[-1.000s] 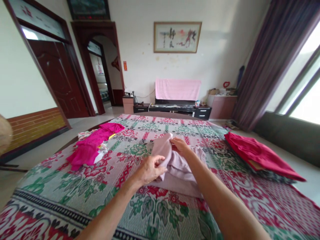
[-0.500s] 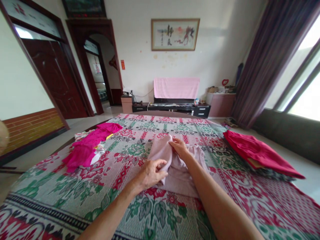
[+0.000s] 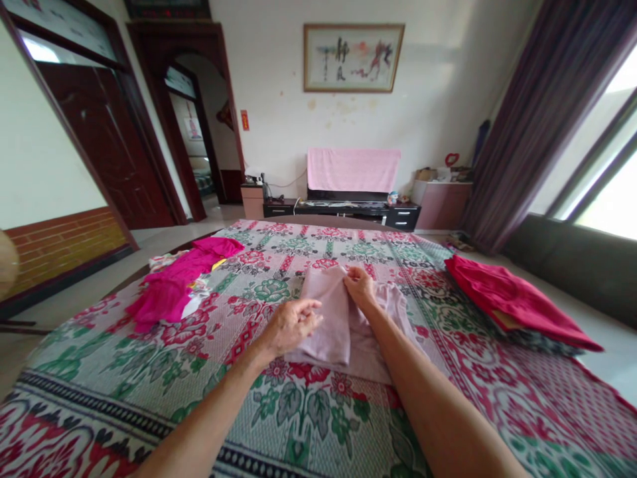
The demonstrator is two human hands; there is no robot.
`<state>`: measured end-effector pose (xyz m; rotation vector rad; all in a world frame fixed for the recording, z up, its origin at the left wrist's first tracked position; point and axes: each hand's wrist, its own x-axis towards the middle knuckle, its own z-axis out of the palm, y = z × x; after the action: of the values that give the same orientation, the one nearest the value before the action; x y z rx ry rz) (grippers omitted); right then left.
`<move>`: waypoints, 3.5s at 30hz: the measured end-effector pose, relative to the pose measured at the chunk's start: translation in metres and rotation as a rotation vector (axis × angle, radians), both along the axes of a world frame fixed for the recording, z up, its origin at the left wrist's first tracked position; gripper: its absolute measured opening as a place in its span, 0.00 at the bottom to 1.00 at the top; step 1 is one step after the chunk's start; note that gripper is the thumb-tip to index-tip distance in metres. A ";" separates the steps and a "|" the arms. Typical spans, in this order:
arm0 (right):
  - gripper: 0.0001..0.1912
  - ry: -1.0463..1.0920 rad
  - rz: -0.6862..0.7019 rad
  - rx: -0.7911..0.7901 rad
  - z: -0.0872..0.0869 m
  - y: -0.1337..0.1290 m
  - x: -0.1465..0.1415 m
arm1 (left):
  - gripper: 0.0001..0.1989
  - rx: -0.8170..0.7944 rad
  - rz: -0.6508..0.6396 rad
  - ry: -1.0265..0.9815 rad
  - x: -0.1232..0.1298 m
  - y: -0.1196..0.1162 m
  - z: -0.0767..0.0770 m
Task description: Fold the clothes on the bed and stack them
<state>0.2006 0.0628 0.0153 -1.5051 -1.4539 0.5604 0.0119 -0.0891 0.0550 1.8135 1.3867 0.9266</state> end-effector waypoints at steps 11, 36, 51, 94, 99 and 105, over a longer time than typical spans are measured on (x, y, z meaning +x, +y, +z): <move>0.13 -0.539 0.392 0.127 0.012 -0.043 0.001 | 0.17 -0.201 -0.167 0.256 -0.051 0.004 -0.005; 0.08 -0.680 0.732 0.394 0.016 -0.155 -0.039 | 0.12 0.001 -0.058 0.129 -0.058 -0.011 -0.041; 0.11 -0.662 0.607 0.209 0.020 -0.159 -0.058 | 0.09 -0.031 -0.073 0.090 -0.063 -0.012 -0.028; 0.17 -0.572 0.449 0.255 0.023 -0.114 -0.004 | 0.18 0.385 0.175 0.261 -0.034 0.015 -0.033; 0.15 -0.624 0.437 0.195 0.007 -0.112 0.000 | 0.20 0.412 0.067 0.357 -0.017 0.032 -0.046; 0.15 -0.601 0.439 0.181 0.004 -0.108 0.006 | 0.26 0.387 -0.005 0.538 -0.019 0.029 -0.065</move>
<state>0.2065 -0.0451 0.0189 -1.2639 -2.2659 0.2156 -0.0067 -0.0598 -0.0098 2.4908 1.5922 0.7713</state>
